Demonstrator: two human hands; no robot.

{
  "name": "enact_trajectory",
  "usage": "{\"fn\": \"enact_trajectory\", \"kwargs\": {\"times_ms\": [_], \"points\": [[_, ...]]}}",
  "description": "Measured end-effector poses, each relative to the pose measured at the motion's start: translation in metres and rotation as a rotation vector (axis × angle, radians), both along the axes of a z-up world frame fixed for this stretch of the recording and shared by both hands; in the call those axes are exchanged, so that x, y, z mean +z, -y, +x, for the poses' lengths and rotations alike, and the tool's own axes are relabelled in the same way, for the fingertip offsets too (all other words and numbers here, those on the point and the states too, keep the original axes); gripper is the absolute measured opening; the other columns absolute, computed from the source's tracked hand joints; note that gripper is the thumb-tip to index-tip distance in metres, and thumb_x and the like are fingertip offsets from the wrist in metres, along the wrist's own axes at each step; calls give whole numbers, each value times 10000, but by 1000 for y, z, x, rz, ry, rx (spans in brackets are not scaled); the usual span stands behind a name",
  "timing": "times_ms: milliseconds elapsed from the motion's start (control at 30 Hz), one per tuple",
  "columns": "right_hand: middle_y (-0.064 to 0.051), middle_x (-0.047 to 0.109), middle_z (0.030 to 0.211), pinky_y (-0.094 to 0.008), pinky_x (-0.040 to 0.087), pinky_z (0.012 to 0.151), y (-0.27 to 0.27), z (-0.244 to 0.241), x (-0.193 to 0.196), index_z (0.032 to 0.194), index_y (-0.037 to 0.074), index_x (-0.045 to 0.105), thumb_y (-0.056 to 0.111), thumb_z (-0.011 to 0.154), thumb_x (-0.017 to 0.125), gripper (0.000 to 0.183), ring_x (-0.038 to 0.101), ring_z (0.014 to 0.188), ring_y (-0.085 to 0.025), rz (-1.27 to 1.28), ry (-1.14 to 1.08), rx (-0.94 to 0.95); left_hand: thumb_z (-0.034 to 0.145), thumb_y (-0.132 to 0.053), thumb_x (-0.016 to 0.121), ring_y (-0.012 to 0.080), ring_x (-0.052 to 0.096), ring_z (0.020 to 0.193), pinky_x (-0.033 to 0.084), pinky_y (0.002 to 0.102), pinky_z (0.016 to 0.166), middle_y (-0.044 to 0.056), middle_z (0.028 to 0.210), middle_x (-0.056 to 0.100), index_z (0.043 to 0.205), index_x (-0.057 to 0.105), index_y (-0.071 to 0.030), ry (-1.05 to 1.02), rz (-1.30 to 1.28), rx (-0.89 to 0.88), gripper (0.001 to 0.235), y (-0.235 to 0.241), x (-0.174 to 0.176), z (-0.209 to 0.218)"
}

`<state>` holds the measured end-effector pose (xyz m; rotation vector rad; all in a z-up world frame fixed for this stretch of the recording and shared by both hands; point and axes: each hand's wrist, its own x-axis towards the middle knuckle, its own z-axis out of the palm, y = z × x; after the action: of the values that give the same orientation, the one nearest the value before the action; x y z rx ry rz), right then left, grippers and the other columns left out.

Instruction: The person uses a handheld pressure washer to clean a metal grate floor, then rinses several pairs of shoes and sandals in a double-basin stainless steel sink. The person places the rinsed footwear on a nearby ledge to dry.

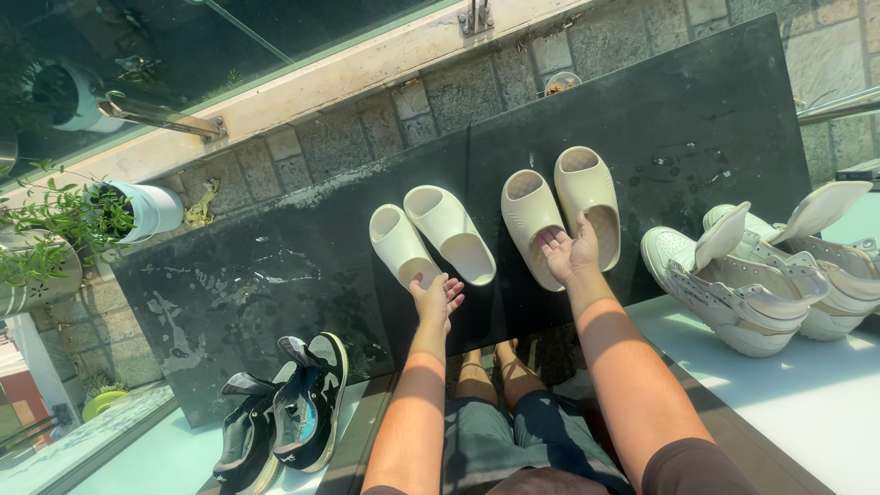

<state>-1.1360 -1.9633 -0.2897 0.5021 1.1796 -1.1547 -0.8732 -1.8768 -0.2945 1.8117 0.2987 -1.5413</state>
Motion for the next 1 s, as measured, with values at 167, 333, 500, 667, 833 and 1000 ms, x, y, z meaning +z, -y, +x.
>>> {"fn": "enact_trajectory", "kwargs": {"times_ms": [167,333,500,667,833,1000], "points": [[-175,400,1549,-494,300,1219,26,-14,-19,1569,271,243,375,881,649,806,402,1471,-347,-80,19,-168,899,-156,641,285,720,968,556,381,730,185,1165,674,1600,76,-250,-27,-103,-112,906,16,3,-2],[-207,393,1531,-502,352,1212,75,-42,-31,1554,141,311,349,909,652,759,419,1458,-362,-221,0,-217,905,-107,627,317,718,1057,594,425,777,227,1255,626,1602,34,-224,-46,-120,-66,923,33,13,0],[-248,416,1530,-490,393,1210,123,-84,-66,1528,124,251,320,936,612,722,461,1455,-378,-230,-100,-218,900,-33,648,382,690,1141,598,466,834,284,1319,568,1581,-104,-239,-91,-165,-29,1035,41,17,-4],[-244,476,1526,-465,395,1212,141,-134,-107,1560,59,311,329,948,639,745,481,1464,-360,-327,-140,-49,896,7,615,382,658,1190,583,463,902,274,1324,576,1573,-126,-276,-161,-239,105,1042,39,2,-8],[-217,411,1609,-480,310,1230,124,-144,-91,1620,16,240,374,1045,629,781,406,1481,-363,-341,-37,-2,878,74,592,353,641,1205,564,449,987,238,1300,593,1572,-18,-234,-241,-315,352,973,32,-34,-7],[-116,353,1623,-510,261,1235,98,-115,-55,1574,328,80,339,937,566,802,369,1500,-329,-323,-181,94,865,123,616,298,670,1152,572,435,1039,184,1194,618,1426,388,9,-244,-428,464,616,34,-72,-6]]}}
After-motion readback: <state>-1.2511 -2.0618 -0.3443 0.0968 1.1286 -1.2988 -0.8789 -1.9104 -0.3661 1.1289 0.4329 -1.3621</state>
